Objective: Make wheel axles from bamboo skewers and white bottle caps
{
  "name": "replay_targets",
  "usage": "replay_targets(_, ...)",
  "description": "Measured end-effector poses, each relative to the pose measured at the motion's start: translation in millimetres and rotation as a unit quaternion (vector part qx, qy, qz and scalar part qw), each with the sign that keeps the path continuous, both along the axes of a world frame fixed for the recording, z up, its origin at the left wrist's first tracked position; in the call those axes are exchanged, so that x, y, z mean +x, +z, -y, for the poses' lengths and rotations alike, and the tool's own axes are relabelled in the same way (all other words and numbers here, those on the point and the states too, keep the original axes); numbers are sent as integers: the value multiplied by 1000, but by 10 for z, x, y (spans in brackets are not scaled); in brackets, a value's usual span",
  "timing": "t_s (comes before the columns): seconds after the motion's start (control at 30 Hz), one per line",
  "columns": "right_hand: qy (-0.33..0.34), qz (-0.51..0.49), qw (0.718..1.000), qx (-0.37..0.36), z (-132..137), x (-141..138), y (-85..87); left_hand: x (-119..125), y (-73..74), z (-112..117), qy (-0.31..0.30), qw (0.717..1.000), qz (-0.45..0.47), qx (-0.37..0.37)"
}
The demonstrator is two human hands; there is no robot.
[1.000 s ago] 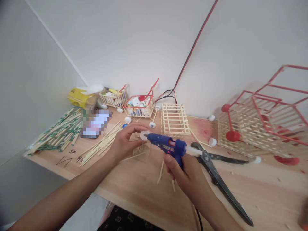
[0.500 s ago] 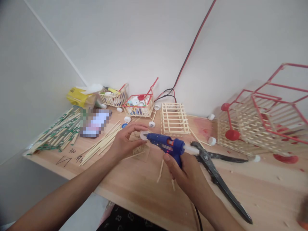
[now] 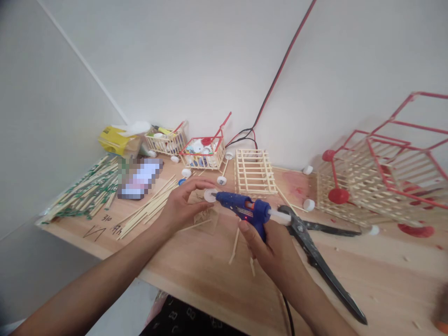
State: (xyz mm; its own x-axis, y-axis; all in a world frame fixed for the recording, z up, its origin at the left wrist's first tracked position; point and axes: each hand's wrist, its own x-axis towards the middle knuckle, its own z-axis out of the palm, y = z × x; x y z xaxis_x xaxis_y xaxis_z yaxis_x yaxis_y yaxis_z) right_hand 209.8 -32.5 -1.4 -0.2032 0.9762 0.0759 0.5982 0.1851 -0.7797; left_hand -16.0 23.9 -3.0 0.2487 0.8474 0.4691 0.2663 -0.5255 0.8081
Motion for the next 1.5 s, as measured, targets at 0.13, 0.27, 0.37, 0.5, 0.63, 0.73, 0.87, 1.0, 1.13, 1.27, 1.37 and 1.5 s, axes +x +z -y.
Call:
replay_targets(0.13,-1,15,1000,-3,-1,-3,36,1,-6,-1,8,1000,3,4)
replay_targets(0.27,-7,17,1000,4,6,-13,51,2,-4,2,14,1000,5,6)
replay_targets(0.37,-10,19,1000,7,13,-13,34,0,1,7,16,1000,4,2)
replay_targets(0.5,-14,21,1000,18,20,-9,-4,-1,9,13,18,1000,4,0)
replay_targets(0.63,-10,14,999,28,17,-17,-16,2,9,13,16,1000,-5,2)
replay_targets(0.73,-1,5,1000,30,12,-27,2,2,-2,8,10,1000,-18,12)
replay_targets(0.87,4,10,1000,18,7,-43,56,-2,-19,3,8,999,-35,30)
replay_targets(1.0,-2,22,999,27,2,-58,99,-7,-26,6,5,998,-46,40)
replay_targets(1.13,1,25,999,29,-2,-67,125,-5,-35,8,5,998,-44,49)
replay_targets(1.27,2,31,999,35,2,-57,110,-4,-46,6,6,998,-42,52)
replay_targets(1.37,-11,31,998,48,7,-43,67,-10,-49,6,6,998,-43,51)
replay_targets(1.5,-19,36,997,64,4,-47,60,-19,-49,5,7,998,-40,48)
